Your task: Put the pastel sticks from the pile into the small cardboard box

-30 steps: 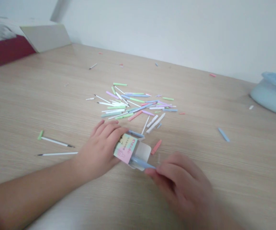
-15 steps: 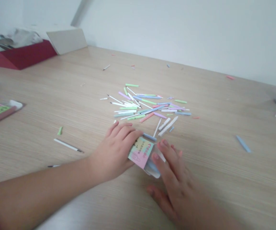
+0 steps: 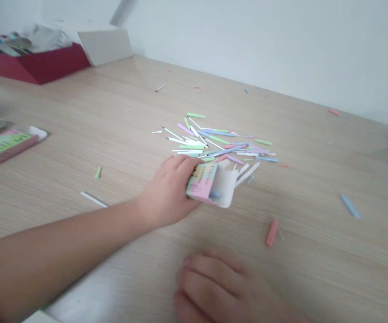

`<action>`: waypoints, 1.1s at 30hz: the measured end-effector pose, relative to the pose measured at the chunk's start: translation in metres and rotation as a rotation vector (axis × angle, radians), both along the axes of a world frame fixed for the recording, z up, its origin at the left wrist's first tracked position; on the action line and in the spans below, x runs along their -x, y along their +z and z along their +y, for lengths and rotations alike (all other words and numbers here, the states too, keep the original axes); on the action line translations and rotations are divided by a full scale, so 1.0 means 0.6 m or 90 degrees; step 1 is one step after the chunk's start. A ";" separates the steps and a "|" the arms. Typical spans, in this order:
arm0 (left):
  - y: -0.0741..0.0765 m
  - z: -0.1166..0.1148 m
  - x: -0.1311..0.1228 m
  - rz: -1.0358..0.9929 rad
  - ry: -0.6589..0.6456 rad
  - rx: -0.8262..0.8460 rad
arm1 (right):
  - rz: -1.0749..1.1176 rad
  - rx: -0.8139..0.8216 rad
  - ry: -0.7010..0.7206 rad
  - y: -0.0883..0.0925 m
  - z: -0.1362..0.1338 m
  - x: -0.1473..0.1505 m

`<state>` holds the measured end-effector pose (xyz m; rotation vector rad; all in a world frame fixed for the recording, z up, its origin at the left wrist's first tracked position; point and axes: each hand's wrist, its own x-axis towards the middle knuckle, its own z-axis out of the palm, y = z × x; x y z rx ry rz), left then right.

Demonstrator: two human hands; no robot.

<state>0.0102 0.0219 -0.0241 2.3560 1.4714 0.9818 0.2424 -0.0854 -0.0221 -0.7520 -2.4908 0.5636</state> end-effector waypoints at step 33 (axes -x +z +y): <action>0.065 0.006 0.044 -0.152 -0.075 -0.122 | -0.210 -0.072 0.226 -0.079 0.246 0.451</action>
